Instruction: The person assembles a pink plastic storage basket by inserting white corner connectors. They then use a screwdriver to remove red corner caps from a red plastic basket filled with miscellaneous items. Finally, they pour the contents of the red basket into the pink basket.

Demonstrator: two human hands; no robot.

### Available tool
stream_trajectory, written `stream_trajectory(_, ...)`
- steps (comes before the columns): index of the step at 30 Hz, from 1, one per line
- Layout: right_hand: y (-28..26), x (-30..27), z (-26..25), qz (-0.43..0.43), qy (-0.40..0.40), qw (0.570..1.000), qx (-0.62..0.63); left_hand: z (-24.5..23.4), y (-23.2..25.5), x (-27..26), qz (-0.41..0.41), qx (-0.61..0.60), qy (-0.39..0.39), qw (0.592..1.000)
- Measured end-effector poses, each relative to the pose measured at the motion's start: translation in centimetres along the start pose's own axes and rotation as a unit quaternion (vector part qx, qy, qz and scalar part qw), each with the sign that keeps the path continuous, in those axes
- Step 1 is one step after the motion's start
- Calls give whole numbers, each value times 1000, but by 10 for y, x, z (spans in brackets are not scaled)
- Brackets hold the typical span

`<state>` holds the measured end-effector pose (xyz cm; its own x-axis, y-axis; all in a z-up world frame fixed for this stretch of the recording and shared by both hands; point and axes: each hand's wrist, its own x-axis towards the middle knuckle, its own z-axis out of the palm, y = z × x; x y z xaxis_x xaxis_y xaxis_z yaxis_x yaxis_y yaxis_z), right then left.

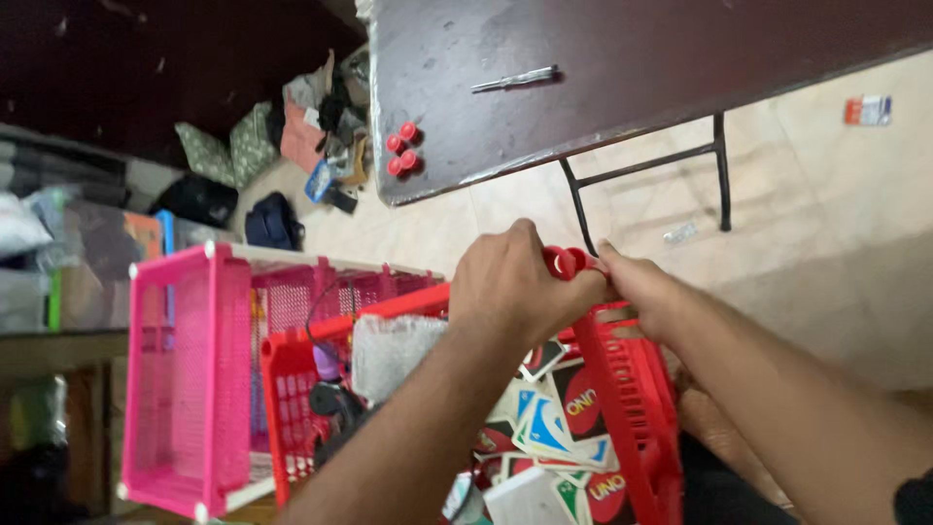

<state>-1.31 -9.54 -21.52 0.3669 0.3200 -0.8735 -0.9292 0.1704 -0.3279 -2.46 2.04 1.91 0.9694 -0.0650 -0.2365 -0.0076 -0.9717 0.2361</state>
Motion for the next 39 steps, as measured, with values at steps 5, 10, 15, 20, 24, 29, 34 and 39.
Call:
stream_trajectory(5,48,-106,-3,-99,21,973,-205,4,-7,-3,-7,-9,-7,1000)
stream_trajectory(10,116,-184,3,-59,94,968,-225,1,-13,2,-31,-15,-37,999)
stream_trajectory(15,178,-181,4,-471,111,749,-453,14,-23,-3,3,-84,-52,995)
stream_trajectory(20,217,-153,-6,-259,205,871,-364,9,-81,-34,196,-207,132,949)
stream_trajectory(24,220,-142,-19,-297,138,927,-184,-18,-183,-105,94,-279,232,927)
stream_trajectory(29,202,-159,-15,-119,237,949,-170,-23,-324,-230,-49,-200,369,907)
stream_trajectory(34,193,-167,11,-95,199,970,-106,41,-378,-290,-290,-414,154,849)
stream_trajectory(39,182,-175,6,-116,214,958,-153,74,-396,-298,-350,-437,71,826)
